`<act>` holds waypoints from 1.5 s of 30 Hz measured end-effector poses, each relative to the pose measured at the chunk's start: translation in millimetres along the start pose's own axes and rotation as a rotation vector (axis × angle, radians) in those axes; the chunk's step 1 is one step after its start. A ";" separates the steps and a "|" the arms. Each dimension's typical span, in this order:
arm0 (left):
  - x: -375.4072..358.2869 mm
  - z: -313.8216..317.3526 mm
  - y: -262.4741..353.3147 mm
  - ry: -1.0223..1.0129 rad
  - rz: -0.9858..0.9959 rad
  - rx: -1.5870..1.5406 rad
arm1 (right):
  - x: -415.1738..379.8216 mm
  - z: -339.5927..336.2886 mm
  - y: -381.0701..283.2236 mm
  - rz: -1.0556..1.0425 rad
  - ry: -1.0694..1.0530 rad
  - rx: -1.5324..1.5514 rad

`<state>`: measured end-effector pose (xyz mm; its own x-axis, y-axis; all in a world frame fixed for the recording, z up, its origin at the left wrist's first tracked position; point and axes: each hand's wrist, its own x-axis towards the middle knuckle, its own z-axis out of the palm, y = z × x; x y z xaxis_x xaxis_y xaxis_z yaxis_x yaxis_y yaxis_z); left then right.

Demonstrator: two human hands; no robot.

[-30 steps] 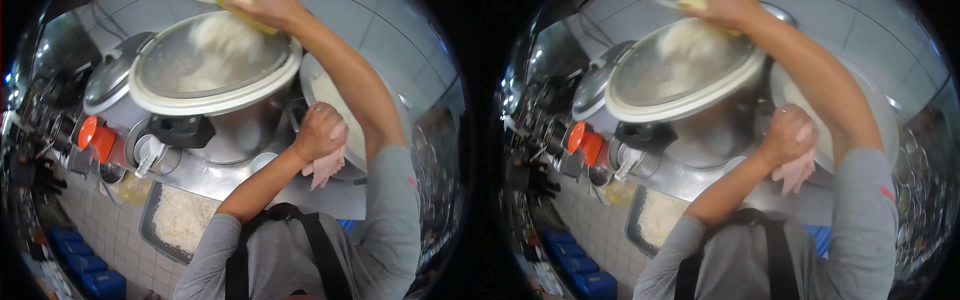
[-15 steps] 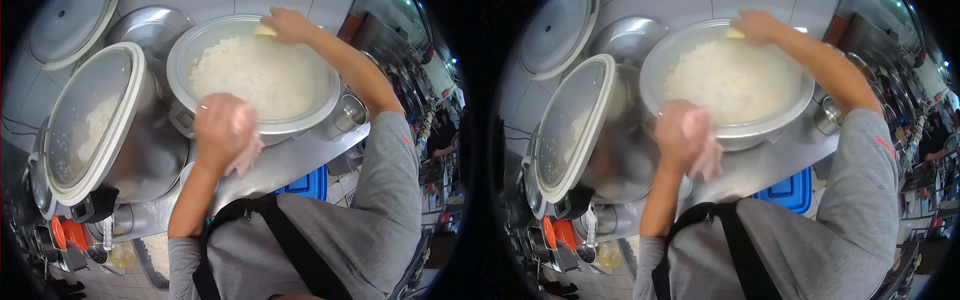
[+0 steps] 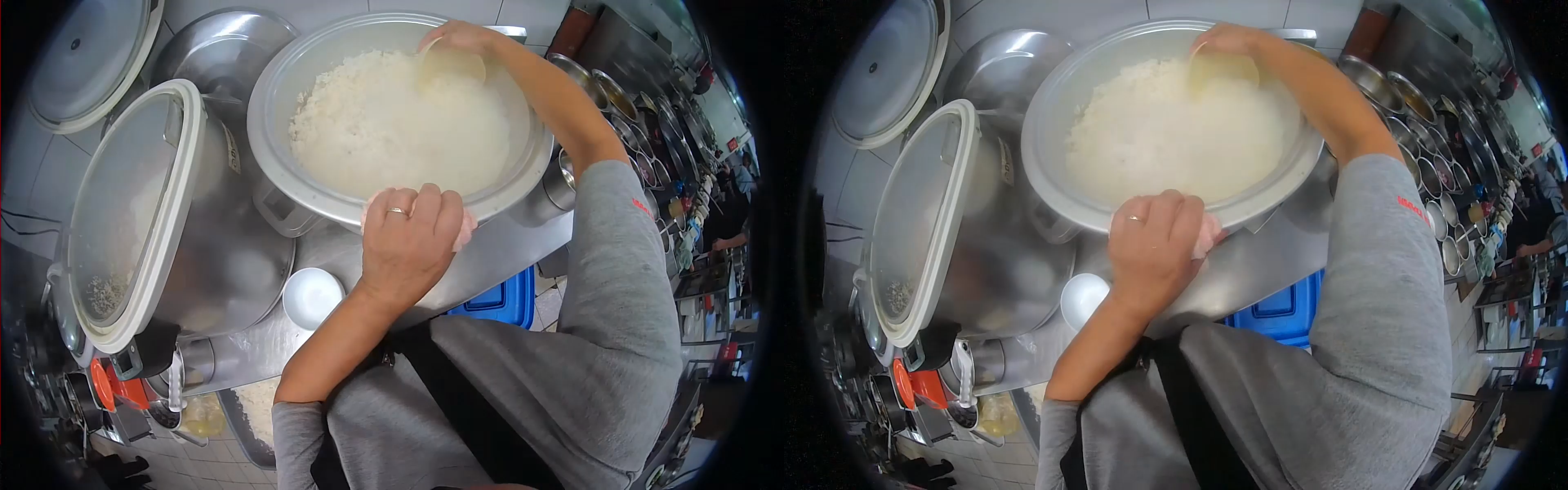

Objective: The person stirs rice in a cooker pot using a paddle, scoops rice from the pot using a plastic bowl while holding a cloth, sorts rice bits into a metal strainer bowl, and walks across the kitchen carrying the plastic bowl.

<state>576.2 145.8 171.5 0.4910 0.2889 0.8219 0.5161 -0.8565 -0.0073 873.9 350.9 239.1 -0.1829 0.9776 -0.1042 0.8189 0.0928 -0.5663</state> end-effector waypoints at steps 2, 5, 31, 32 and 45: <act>2.9 -3.4 1.9 -0.017 -0.032 -0.041 | -3.2 0.1 6.6 -0.029 -0.041 0.046; 1.8 -1.9 2.6 0.019 -0.043 -0.054 | -17.4 1.0 16.4 -0.144 -0.094 0.130; 0.8 -17.6 1.7 -0.090 -0.111 -0.216 | -66.4 37.5 -48.6 -0.155 -0.421 0.031; 0.0 -19.7 -1.2 -0.081 -0.110 -0.245 | -64.8 37.9 -47.7 -0.075 -0.398 0.096; -16.5 -28.3 -104.5 0.205 -0.468 -0.491 | -65.3 -15.1 -3.8 0.039 0.255 0.454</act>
<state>494.4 218.4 174.9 0.1278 0.6285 0.7673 0.2410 -0.7701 0.5906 891.0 289.6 260.4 0.0277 0.9989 0.0379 0.4935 0.0193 -0.8696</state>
